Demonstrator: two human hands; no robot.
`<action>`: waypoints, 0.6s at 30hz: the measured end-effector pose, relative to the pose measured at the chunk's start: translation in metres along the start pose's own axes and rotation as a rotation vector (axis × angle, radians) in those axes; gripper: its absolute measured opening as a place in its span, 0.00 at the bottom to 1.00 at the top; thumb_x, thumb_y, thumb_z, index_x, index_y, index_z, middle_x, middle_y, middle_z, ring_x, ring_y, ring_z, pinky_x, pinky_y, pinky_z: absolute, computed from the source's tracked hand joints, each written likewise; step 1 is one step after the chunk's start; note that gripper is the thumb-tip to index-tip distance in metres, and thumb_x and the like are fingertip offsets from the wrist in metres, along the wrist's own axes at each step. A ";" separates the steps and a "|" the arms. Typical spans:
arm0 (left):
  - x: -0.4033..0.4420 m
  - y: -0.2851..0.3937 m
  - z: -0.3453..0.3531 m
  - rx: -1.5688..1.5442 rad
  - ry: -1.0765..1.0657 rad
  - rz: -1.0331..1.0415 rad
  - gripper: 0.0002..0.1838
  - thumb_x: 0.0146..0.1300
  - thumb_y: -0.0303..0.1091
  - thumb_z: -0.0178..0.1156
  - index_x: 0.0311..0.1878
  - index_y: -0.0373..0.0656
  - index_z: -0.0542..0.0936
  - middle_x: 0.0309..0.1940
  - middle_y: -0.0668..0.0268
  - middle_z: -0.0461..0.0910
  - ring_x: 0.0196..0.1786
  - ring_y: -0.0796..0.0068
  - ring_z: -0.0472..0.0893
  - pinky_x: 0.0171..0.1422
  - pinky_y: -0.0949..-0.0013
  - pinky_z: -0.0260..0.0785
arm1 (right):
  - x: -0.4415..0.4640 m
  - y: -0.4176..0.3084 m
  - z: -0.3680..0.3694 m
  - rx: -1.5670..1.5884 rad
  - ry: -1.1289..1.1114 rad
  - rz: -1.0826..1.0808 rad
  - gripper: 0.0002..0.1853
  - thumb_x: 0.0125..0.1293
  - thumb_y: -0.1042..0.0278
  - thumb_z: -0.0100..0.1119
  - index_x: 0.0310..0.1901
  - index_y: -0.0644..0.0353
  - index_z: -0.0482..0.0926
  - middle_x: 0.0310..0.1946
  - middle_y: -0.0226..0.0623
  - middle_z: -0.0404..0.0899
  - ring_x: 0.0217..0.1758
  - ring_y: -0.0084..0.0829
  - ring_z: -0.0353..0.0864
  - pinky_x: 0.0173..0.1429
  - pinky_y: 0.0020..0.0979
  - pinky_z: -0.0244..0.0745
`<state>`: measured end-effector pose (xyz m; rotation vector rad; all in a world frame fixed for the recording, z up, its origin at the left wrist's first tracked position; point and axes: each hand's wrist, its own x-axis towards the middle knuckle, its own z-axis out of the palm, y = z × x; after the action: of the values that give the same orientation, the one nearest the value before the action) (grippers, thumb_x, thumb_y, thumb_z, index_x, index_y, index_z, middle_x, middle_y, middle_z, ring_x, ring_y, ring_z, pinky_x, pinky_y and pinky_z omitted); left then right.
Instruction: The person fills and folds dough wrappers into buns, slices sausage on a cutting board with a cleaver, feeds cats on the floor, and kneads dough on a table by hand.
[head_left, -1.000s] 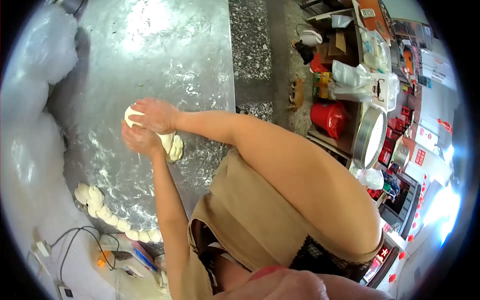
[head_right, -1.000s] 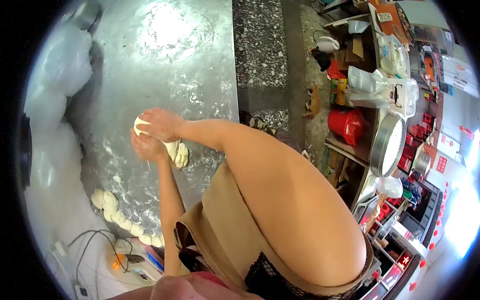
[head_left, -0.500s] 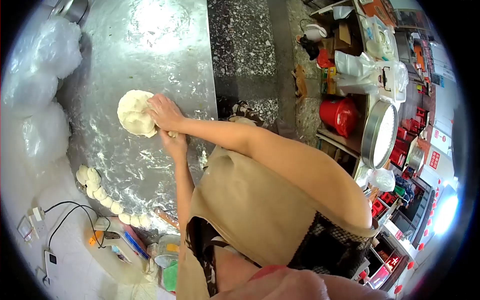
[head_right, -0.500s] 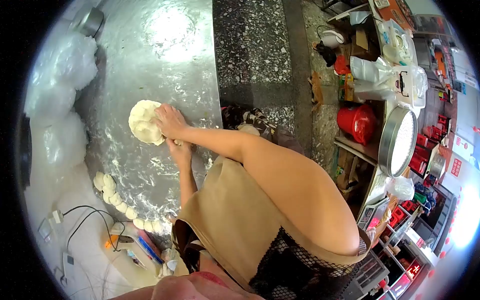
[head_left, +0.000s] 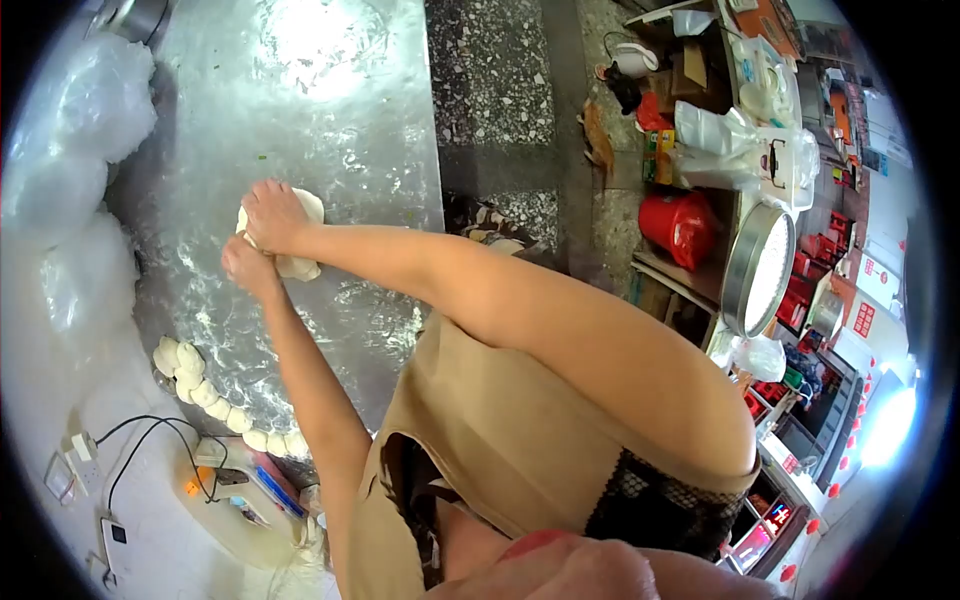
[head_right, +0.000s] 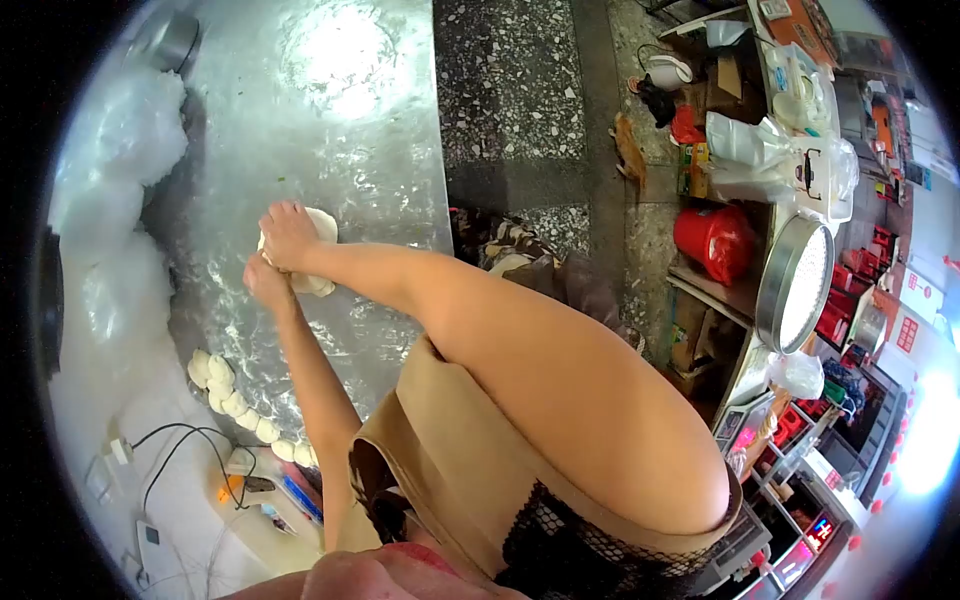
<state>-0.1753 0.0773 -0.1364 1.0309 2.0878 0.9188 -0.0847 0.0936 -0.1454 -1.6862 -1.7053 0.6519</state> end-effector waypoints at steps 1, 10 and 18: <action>-0.007 0.016 0.008 0.196 0.121 -0.090 0.17 0.64 0.40 0.47 0.48 0.36 0.74 0.49 0.56 0.75 0.48 0.55 0.75 0.52 0.56 0.67 | 0.002 0.003 0.002 0.035 0.037 -0.044 0.13 0.54 0.64 0.52 0.39 0.59 0.78 0.42 0.43 0.73 0.49 0.42 0.69 0.52 0.42 0.64; 0.016 -0.004 0.040 0.403 0.354 0.480 0.15 0.67 0.36 0.44 0.49 0.39 0.75 0.48 0.55 0.75 0.51 0.52 0.74 0.55 0.54 0.64 | 0.024 0.032 0.006 -0.066 0.047 -0.293 0.16 0.55 0.63 0.56 0.46 0.55 0.75 0.44 0.39 0.72 0.52 0.42 0.69 0.52 0.41 0.64; 0.012 -0.010 0.015 0.319 0.139 0.371 0.21 0.67 0.39 0.43 0.57 0.37 0.70 0.58 0.52 0.69 0.62 0.52 0.67 0.65 0.53 0.56 | 0.030 0.014 0.013 -0.084 -0.095 -0.180 0.16 0.58 0.56 0.55 0.45 0.54 0.77 0.45 0.41 0.74 0.53 0.42 0.69 0.56 0.43 0.60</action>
<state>-0.1733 0.0872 -0.1556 1.6023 2.2487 0.8658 -0.0843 0.1255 -0.1612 -1.5564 -1.9492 0.5913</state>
